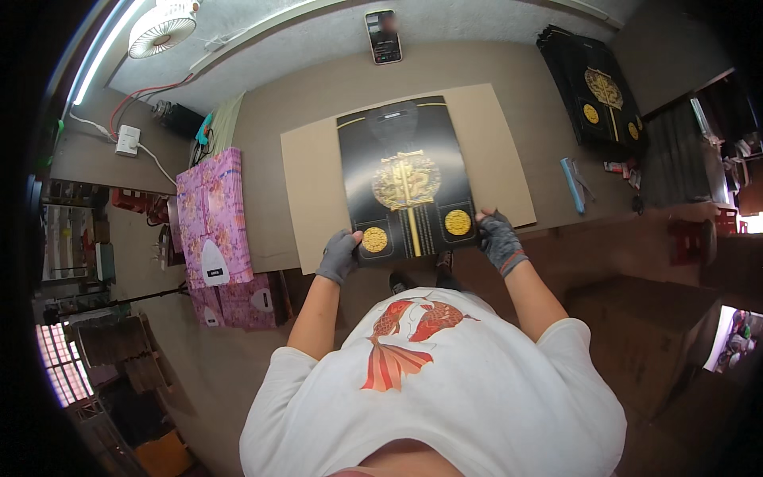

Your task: The person is manually applying decorative black and gold paper covers to large flat cardboard panels, smoothing them down with their gloved hands.

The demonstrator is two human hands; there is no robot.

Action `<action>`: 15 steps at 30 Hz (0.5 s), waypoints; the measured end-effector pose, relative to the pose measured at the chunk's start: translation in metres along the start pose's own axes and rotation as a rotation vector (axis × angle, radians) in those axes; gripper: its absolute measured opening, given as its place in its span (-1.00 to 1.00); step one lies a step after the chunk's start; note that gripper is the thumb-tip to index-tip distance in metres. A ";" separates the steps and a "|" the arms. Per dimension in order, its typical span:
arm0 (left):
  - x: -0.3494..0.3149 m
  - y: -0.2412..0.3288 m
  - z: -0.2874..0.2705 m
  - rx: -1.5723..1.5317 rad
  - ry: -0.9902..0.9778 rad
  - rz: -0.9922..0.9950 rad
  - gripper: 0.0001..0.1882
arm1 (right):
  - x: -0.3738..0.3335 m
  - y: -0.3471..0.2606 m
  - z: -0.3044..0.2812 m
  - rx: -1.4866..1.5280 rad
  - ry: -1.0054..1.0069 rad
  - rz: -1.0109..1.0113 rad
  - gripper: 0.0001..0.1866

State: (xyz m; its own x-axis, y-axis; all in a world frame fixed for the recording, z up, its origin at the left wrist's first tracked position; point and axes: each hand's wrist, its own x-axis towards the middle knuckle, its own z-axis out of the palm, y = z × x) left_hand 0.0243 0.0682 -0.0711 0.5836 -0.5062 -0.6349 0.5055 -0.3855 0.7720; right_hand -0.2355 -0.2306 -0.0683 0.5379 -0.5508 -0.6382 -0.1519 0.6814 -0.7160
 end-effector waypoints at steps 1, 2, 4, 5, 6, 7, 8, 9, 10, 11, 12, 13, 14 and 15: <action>0.004 -0.002 0.004 -0.136 -0.141 -0.031 -0.85 | -0.014 -0.011 0.008 -0.003 -0.008 0.001 -0.46; -0.014 0.026 0.034 -0.286 -0.226 -0.031 -0.85 | -0.038 -0.022 0.012 0.264 0.035 0.092 -0.56; -0.011 0.019 0.060 -0.290 -0.241 -0.035 -0.85 | -0.060 -0.022 0.008 0.576 -0.115 0.257 -0.78; -0.013 0.023 0.083 -0.273 -0.223 -0.047 -0.85 | -0.061 -0.012 0.002 0.579 -0.111 0.247 -0.78; -0.013 0.027 0.102 -0.268 -0.234 -0.045 -0.85 | -0.062 -0.002 0.003 0.440 -0.045 0.239 -0.80; -0.014 0.029 0.119 -0.201 -0.258 -0.076 -0.83 | -0.064 0.002 0.011 0.301 0.022 0.235 -0.80; -0.014 0.032 0.131 -0.133 -0.281 -0.107 -0.81 | -0.065 0.004 0.019 0.165 0.098 0.166 -0.80; -0.014 0.038 0.141 -0.127 -0.289 -0.107 -0.81 | -0.064 -0.003 0.015 0.171 0.105 0.161 -0.80; -0.014 0.046 0.150 -0.037 -0.334 -0.115 -0.77 | -0.059 -0.012 0.012 0.105 0.176 0.025 -0.81; -0.013 0.051 0.157 0.052 -0.378 -0.122 -0.73 | -0.054 -0.022 0.009 0.037 0.247 -0.111 -0.82; -0.006 0.049 0.156 0.041 -0.489 -0.088 -0.60 | -0.046 -0.037 -0.009 0.002 0.226 -0.205 -0.83; -0.007 0.056 0.156 0.043 -0.487 -0.091 -0.60 | -0.045 -0.067 -0.024 -0.037 0.195 -0.217 -0.83; -0.013 0.069 0.156 0.051 -0.423 -0.055 -0.55 | -0.048 -0.099 -0.030 -0.043 0.241 -0.291 -0.81; -0.014 0.080 0.155 0.059 -0.364 -0.015 -0.49 | -0.049 -0.126 -0.044 -0.019 0.322 -0.353 -0.81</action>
State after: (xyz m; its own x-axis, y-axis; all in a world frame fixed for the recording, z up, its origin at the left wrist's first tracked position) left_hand -0.0418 -0.0751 0.0046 0.3070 -0.7370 -0.6021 0.4683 -0.4338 0.7698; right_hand -0.2791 -0.3109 0.0410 0.2753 -0.8706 -0.4078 -0.0225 0.4182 -0.9081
